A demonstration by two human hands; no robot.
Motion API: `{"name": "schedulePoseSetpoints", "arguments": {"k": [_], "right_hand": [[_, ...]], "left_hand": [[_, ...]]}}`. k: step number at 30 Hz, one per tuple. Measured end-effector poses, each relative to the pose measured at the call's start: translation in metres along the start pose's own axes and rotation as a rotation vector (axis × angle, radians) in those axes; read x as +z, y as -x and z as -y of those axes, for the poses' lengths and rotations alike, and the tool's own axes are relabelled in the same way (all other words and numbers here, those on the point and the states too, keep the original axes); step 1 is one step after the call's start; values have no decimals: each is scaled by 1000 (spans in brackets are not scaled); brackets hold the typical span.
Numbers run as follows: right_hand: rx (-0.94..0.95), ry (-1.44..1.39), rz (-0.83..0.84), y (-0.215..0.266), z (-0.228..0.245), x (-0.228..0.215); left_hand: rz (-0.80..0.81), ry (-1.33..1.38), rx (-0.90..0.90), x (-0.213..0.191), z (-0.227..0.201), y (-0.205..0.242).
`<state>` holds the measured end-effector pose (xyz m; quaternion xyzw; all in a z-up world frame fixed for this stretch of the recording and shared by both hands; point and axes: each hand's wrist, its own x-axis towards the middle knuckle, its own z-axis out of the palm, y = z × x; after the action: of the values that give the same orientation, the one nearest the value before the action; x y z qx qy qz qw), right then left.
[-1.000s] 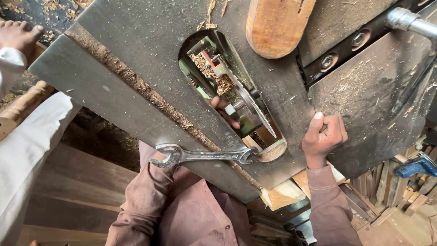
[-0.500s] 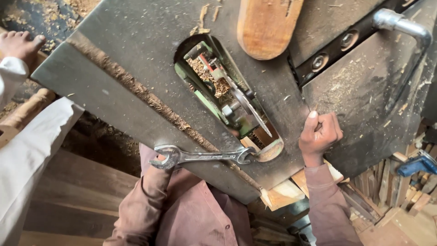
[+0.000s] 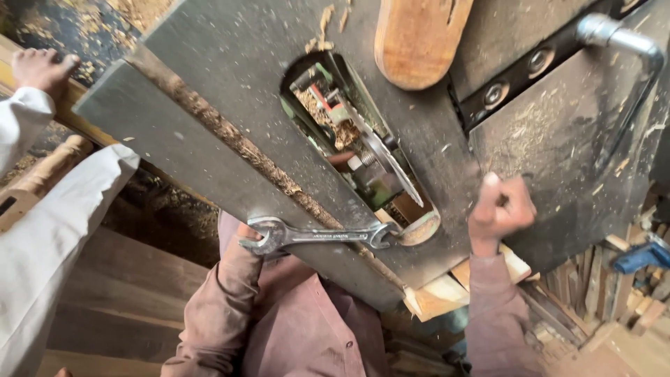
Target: Tightening bolts and adjusting the blade assembly on a woodworking jointer machine using a wrench.
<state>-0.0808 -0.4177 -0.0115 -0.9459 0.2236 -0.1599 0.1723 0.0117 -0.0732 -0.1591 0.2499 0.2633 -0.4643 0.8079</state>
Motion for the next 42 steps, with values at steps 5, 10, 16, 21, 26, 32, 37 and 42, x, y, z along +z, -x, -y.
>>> {"name": "schedulePoseSetpoints", "arguments": {"k": [5, 10, 16, 21, 26, 32, 37, 42], "right_hand": [[239, 0, -155, 22, 80, -21], [-254, -480, -34, 52, 148, -7], [-69, -374, 384, 25, 213, 11], [-26, -186, 413, -1, 223, 20], [354, 39, 624, 1, 207, 36], [138, -557, 678, -23, 280, -16], [508, -58, 616, 9, 201, 39], [383, -682, 620, -12, 281, -6]], "left_hand": [[56, 42, 3, -23, 9, -6], [73, 98, -28, 53, -46, -8], [163, 152, -60, 55, -43, -10], [231, 202, -49, 54, -47, -13], [289, 260, -32, 62, -55, -7], [304, 233, -28, 84, -73, 6], [300, 192, 21, 76, -69, -8], [287, 161, 2, 67, -37, -27]]}}
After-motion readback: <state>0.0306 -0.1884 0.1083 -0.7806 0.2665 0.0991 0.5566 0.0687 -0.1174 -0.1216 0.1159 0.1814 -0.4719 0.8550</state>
